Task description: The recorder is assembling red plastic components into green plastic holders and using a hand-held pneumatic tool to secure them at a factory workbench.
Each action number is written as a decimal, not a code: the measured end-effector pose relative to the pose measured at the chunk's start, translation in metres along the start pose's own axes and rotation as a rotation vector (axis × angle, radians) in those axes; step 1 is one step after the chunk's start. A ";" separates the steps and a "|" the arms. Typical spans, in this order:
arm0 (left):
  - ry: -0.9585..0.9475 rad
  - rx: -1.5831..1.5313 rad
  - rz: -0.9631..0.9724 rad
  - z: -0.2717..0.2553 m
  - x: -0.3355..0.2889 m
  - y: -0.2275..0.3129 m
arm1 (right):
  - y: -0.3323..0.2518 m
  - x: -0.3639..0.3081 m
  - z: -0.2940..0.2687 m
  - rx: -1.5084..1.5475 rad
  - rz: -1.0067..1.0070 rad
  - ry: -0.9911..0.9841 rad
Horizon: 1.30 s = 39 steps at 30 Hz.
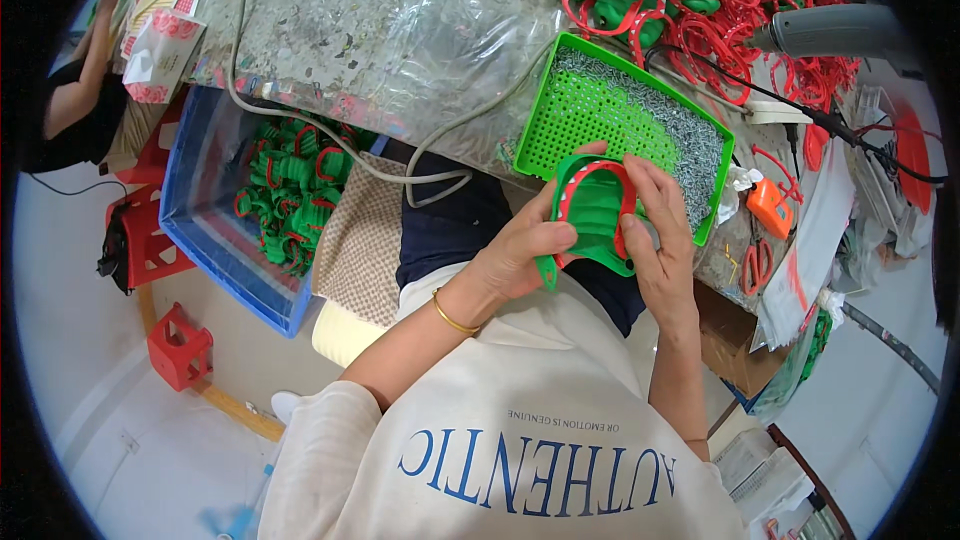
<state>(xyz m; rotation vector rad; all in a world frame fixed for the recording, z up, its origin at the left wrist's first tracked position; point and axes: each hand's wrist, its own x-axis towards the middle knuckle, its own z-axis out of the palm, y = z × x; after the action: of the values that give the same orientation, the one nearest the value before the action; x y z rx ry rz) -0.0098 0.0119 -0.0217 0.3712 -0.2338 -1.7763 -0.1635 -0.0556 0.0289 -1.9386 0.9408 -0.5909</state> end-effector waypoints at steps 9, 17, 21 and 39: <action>0.004 -0.276 -0.073 0.001 -0.004 -0.002 | -0.006 0.001 -0.004 0.019 0.006 -0.026; -0.004 -0.156 -0.120 -0.003 -0.006 -0.003 | -0.024 0.011 -0.006 -0.160 -0.094 -0.032; 0.002 0.042 -0.134 -0.002 -0.008 0.000 | -0.031 0.015 0.004 -0.038 -0.039 -0.054; -0.024 0.195 -0.123 -0.008 -0.014 -0.001 | -0.020 0.009 0.018 0.306 0.090 -0.061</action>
<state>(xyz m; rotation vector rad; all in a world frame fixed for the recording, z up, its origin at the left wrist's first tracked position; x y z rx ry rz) -0.0049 0.0255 -0.0273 0.5136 -0.4109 -1.8847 -0.1381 -0.0468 0.0370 -1.6244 0.8409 -0.5841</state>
